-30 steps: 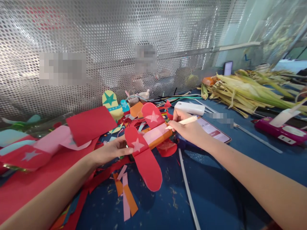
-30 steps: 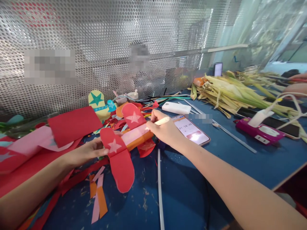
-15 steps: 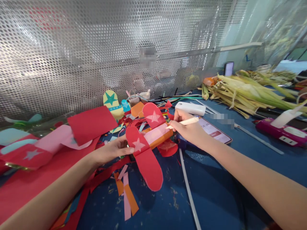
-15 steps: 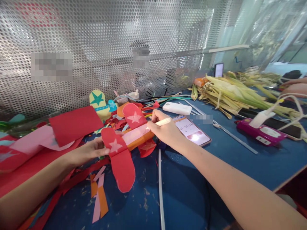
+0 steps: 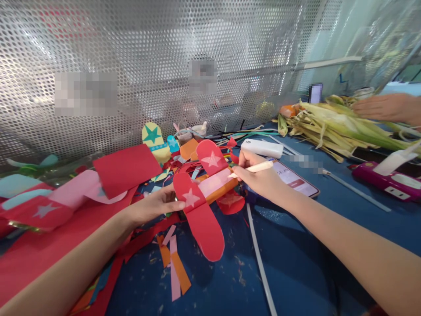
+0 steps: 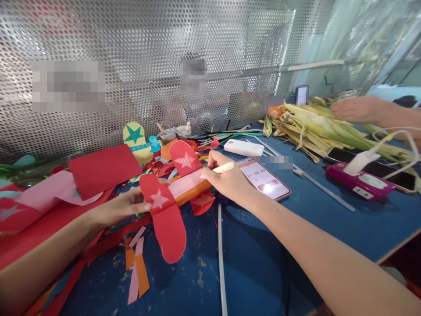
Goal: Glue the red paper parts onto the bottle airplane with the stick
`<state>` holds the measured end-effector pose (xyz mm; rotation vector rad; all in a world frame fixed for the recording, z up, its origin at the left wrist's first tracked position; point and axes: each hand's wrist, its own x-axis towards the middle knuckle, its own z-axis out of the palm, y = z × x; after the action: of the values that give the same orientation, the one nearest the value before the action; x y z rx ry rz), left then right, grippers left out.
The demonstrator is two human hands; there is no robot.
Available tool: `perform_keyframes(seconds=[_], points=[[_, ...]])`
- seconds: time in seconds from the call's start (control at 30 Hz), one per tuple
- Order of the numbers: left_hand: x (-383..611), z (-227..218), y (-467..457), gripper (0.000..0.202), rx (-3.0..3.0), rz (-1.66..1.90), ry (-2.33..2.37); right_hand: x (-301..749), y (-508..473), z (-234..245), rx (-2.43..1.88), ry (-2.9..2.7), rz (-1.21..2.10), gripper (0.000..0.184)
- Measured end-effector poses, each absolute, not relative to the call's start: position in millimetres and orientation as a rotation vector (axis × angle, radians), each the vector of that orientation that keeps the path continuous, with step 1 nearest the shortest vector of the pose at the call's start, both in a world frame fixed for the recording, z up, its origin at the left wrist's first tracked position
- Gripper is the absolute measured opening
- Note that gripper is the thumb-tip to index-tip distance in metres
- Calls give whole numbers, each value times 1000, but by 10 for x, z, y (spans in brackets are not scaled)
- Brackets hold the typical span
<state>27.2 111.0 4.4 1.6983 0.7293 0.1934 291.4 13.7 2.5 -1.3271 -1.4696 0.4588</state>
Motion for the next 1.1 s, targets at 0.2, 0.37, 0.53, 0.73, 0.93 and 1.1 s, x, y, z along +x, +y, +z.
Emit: perform_keyframes(seconds=[0.2,0.37,0.53,0.73,0.93,1.1], points=[[266,24,1128,55,1699,185,706,2907,139,34,-1284,-1415,510,19],[263,41,1118,56,1710,184,706,2923,146,26,-1319,-1454,439,20],[272,63,1102,52,1705,174,708,2924,140,34,-1318,-1458,434,20],[278,58,1109,53,1710,175,716,2925,144,33,-1311,-1418,481,20],[287,61,1100,52,1691,184,722,2927,146,37,-1320,-1455,478,18],[285,63,1095,53,1702,184,697,2917,141,36,-1289,-1400,510,19]])
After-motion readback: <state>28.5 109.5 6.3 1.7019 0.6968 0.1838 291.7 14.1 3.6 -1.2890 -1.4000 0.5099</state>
